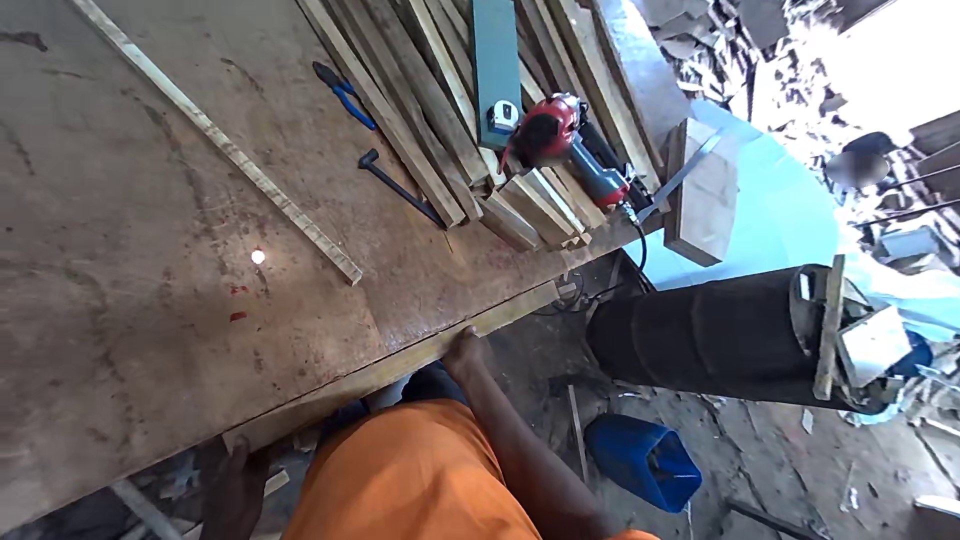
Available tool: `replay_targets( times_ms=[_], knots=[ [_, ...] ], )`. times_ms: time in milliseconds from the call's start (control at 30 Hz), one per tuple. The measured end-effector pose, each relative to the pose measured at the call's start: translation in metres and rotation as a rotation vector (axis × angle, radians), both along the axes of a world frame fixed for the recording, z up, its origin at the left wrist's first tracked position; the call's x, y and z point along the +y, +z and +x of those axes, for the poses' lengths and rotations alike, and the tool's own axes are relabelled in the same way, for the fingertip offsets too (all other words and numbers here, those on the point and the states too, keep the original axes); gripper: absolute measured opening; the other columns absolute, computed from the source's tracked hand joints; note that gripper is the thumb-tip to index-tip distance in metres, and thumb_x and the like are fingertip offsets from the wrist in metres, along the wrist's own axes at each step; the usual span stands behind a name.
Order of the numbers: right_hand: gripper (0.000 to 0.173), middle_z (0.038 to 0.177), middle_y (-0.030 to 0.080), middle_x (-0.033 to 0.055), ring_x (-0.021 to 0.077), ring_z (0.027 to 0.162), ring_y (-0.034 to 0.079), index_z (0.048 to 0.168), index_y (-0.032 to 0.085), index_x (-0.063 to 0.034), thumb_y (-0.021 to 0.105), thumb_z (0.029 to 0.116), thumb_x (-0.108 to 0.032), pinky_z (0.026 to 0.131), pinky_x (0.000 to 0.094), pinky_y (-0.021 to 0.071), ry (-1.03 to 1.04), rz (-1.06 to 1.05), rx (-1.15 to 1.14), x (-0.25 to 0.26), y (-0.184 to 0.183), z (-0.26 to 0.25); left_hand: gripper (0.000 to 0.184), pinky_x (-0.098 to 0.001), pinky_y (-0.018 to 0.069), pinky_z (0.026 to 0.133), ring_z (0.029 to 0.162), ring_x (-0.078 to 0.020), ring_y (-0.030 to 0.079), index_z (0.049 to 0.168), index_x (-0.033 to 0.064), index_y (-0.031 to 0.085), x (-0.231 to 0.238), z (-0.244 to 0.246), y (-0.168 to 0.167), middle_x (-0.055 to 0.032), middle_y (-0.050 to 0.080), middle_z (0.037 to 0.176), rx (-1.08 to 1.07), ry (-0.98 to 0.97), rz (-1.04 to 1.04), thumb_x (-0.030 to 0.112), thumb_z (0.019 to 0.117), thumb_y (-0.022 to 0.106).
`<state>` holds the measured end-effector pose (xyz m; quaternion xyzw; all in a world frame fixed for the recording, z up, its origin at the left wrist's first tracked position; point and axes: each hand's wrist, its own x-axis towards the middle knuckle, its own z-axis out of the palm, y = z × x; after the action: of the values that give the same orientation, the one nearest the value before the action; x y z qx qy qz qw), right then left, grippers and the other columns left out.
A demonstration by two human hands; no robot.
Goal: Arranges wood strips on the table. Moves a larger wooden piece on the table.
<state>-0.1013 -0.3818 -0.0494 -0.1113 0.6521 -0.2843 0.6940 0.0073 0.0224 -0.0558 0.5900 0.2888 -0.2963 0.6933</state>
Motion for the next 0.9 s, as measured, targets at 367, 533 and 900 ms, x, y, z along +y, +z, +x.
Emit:
replay_targets(
  times_ms=[367, 533, 900],
  knots=[
    [0.051, 0.12, 0.059, 0.0091, 0.0228, 0.109, 0.06, 0.135, 0.045, -0.0141, 0.022, 0.1099, -0.052, 0.089, 0.0514, 0.0533, 0.172, -0.05, -0.044, 0.016, 0.021, -0.002, 0.036, -0.0388, 0.0606, 0.089, 0.1, -0.0234, 0.071, 0.134, -0.0065, 0.055, -0.008, 0.007, 0.025, -0.0193, 0.069, 0.117, 0.0, -0.034, 0.173, 0.017, 0.1081, 0.051],
    [0.056, 0.13, 0.056, 0.0116, 0.0254, 0.117, 0.057, 0.141, 0.041, -0.0134, 0.019, 0.1097, -0.053, 0.094, 0.0554, 0.0512, 0.192, -0.05, 0.013, 0.017, 0.024, 0.004, 0.035, -0.0396, 0.0585, 0.093, 0.105, -0.0235, 0.069, 0.132, -0.0049, 0.056, -0.005, 0.011, 0.029, -0.0181, 0.068, 0.12, -0.006, -0.063, 0.165, 0.02, 0.1077, 0.054],
    [0.055, 0.137, 0.054, 0.0132, 0.0282, 0.124, 0.056, 0.145, 0.04, -0.0138, 0.022, 0.1096, -0.051, 0.097, 0.0587, 0.0501, 0.138, -0.029, 0.045, 0.01, 0.021, 0.003, 0.035, -0.0406, 0.0599, 0.092, 0.103, -0.0263, 0.071, 0.132, -0.0053, 0.059, -0.008, 0.016, 0.031, -0.0198, 0.07, 0.118, 0.039, -0.068, 0.18, 0.019, 0.1065, 0.056]
  ],
)
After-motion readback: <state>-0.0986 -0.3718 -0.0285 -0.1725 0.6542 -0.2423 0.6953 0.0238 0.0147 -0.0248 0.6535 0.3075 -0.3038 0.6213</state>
